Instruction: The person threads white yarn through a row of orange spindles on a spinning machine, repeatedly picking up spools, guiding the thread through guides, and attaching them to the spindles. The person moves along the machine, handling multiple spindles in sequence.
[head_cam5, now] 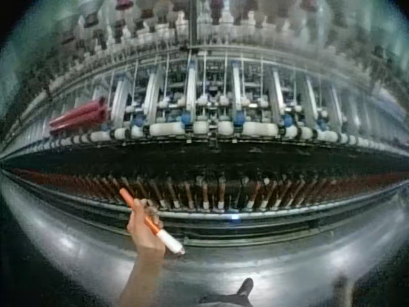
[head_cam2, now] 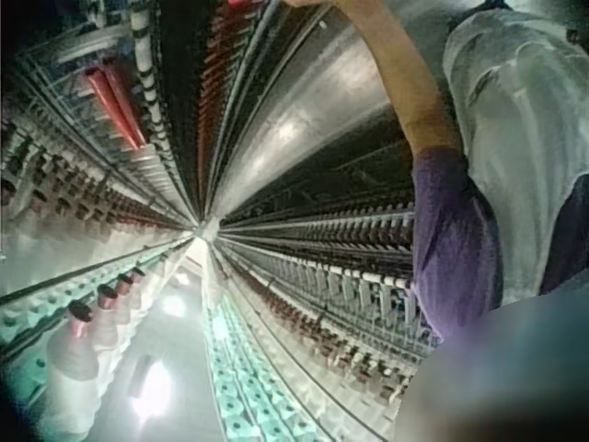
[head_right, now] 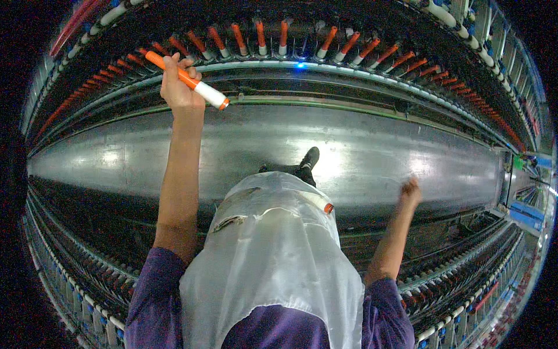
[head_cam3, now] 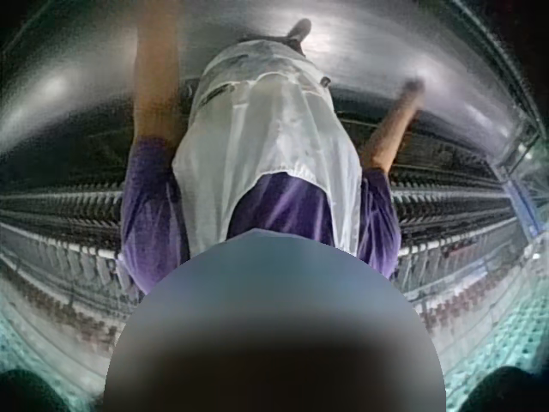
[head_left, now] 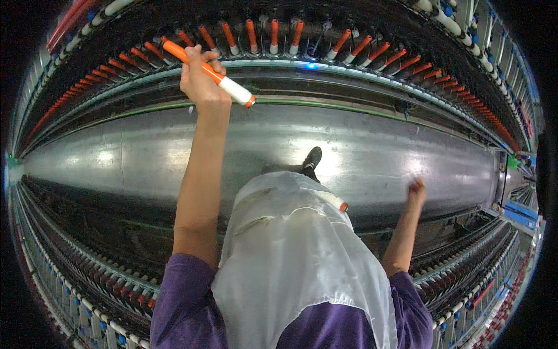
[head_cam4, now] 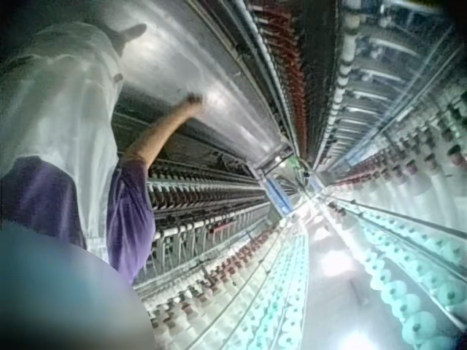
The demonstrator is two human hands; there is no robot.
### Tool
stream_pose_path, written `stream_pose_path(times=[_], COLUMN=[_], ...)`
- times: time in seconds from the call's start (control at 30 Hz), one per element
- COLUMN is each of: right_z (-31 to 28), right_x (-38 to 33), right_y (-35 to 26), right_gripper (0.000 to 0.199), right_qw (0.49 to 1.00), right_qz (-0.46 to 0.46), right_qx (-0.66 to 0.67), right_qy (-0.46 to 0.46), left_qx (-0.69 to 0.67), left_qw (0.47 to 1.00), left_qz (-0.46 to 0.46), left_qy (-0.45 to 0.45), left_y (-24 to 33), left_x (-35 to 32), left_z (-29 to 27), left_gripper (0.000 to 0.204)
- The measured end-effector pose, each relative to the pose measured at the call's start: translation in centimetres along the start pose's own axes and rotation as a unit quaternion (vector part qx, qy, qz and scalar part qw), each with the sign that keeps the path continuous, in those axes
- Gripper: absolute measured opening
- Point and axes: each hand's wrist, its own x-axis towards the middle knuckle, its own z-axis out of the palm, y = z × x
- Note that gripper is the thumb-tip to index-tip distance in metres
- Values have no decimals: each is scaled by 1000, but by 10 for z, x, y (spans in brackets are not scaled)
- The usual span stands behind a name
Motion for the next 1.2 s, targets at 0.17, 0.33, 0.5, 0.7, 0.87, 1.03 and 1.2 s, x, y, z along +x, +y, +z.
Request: stream_pose_path(times=[0.17, 0.33, 0.5, 0.7, 0.87, 1.03, 1.2], right_z=[-15, 195, 259, 58, -104, 27, 244], right_x=[19, -149, -263, -57, 84, -12, -199], right_y=[-52, 44, 104, 48, -37, 8, 90], right_gripper=[36, 58, 28, 45, 25, 58, 60], right_qw=[991, 827, 686, 913, 995, 927, 799], right_qz=[-107, -155, 49, -100, 1, -139, -52], right_qx=[-59, -191, -181, -216, 40, -287, -198], right_qy=[55, -506, -703, -332, 87, -199, -566], left_qx=[-38, -79, -95, -80, -83, -77, -81], left_qw=[998, 989, 981, 995, 995, 992, 982], left_qz=[-46, -101, -137, -56, -47, -90, -122], left_qy=[-33, -74, -99, -24, -17, -42, -122], left_y=[-3, -19, -21, 4, 6, -14, -33], left_x=[-1, -24, -33, -4, 4, -9, -32], left_z=[-2, 26, 36, 0, -16, 2, 24], left_gripper=[45, 40, 38, 42, 41, 37, 36])
